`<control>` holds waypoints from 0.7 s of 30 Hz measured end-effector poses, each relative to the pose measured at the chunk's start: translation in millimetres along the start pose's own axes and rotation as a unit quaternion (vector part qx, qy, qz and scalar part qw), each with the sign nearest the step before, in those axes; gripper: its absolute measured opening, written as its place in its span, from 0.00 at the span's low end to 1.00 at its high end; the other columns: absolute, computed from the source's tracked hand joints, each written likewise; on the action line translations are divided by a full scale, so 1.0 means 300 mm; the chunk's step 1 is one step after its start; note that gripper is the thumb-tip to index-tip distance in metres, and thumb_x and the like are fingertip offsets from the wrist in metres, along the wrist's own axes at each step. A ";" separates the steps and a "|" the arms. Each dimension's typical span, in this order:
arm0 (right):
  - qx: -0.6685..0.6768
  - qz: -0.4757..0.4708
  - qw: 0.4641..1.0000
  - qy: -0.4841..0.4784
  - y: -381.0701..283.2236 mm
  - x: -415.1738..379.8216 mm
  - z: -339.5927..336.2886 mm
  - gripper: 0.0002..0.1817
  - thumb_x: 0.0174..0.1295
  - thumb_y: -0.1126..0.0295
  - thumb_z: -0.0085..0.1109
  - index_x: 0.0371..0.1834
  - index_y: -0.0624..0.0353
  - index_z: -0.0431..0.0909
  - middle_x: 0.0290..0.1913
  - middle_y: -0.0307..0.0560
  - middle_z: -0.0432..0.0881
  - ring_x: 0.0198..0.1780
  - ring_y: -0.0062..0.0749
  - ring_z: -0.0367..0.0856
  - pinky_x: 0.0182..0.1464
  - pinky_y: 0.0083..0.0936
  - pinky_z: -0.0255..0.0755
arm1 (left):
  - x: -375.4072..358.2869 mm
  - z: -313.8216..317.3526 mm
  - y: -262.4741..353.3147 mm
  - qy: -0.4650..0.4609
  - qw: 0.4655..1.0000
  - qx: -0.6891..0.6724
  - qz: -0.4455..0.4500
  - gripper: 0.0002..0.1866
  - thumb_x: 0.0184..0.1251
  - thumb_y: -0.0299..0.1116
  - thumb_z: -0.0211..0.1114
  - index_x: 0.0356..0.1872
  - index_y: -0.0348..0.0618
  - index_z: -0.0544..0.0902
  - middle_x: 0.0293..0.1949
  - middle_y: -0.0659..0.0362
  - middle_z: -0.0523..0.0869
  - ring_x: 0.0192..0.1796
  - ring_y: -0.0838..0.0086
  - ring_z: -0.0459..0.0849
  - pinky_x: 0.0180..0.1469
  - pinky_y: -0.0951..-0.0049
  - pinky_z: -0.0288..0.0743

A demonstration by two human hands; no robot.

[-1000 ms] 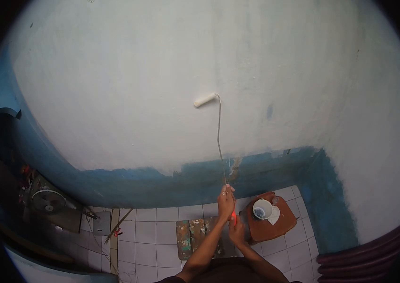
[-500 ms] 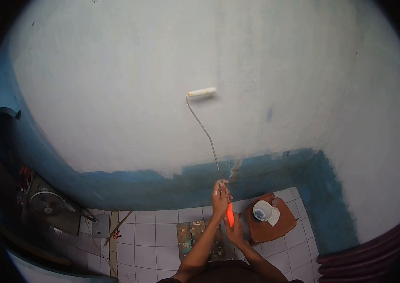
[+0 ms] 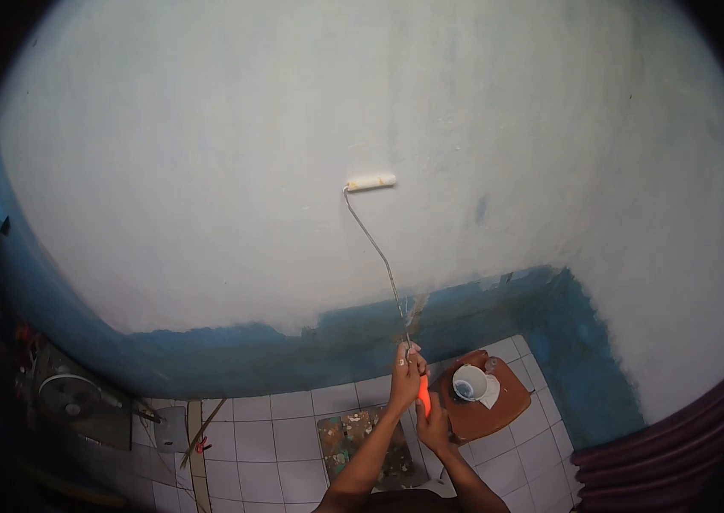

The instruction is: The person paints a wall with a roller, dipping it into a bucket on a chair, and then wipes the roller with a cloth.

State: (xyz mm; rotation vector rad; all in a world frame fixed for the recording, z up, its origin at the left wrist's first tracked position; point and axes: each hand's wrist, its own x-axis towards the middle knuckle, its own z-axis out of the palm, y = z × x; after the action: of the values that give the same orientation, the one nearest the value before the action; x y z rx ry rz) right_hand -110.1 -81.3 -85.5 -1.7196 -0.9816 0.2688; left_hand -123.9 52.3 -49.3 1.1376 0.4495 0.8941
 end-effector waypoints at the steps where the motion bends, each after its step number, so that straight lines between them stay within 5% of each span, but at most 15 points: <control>1: -0.018 0.025 0.999 -0.007 -0.013 -0.001 -0.006 0.13 0.75 0.67 0.55 0.54 0.64 0.73 0.38 0.70 0.82 0.41 0.70 0.83 0.38 0.48 0.74 | 0.002 0.013 -0.002 0.011 1.000 0.008 0.009 0.13 0.88 0.40 0.43 0.47 0.41 0.69 0.25 0.63 0.68 0.27 0.80 0.70 0.35 0.73 0.76; 9: -0.063 -0.034 0.996 0.050 0.015 0.053 0.070 0.14 0.74 0.67 0.57 0.56 0.64 0.72 0.35 0.72 0.84 0.41 0.71 0.84 0.36 0.50 0.77 | 0.080 0.016 0.014 0.057 0.997 0.003 0.052 0.14 0.88 0.40 0.43 0.43 0.40 0.70 0.21 0.64 0.66 0.21 0.80 0.69 0.26 0.75 0.72; 15: 0.014 0.001 1.000 0.016 -0.265 0.244 0.093 0.12 0.77 0.67 0.53 0.53 0.65 0.73 0.30 0.67 0.82 0.37 0.68 0.84 0.33 0.47 0.74 | 0.221 0.002 0.380 0.007 0.984 0.129 0.123 0.18 0.87 0.45 0.42 0.43 0.40 0.70 0.17 0.60 0.70 0.17 0.75 0.77 0.22 0.71 0.72; 18: 0.031 -0.010 0.999 0.026 -0.326 0.283 0.127 0.13 0.78 0.64 0.51 0.51 0.66 0.73 0.27 0.64 0.80 0.31 0.62 0.84 0.31 0.45 0.71 | 0.263 0.004 0.472 -0.005 0.987 0.114 0.117 0.19 0.87 0.47 0.41 0.43 0.41 0.70 0.17 0.60 0.70 0.17 0.73 0.78 0.21 0.71 0.73; 20: 0.027 -0.050 0.998 0.039 -0.315 0.281 0.149 0.18 0.81 0.58 0.46 0.45 0.64 0.74 0.20 0.44 0.77 0.21 0.28 0.77 0.27 0.30 0.69 | 0.251 -0.015 0.455 0.000 0.984 0.139 0.115 0.19 0.87 0.47 0.41 0.43 0.41 0.70 0.17 0.60 0.70 0.17 0.73 0.78 0.21 0.71 0.73; 21: 0.028 -0.055 0.997 0.040 -0.301 0.267 0.161 0.18 0.81 0.58 0.46 0.45 0.64 0.74 0.20 0.44 0.77 0.21 0.28 0.77 0.27 0.30 0.69 | 0.243 -0.030 0.432 0.010 0.980 0.163 0.111 0.19 0.87 0.47 0.41 0.43 0.41 0.70 0.17 0.59 0.70 0.16 0.73 0.77 0.20 0.70 0.73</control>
State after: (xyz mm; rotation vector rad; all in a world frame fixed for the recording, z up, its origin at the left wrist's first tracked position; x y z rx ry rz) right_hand -131.7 16.4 -2.3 -1.6072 -0.9971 0.1542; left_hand -136.7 133.9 74.7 1.5015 0.5044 1.0511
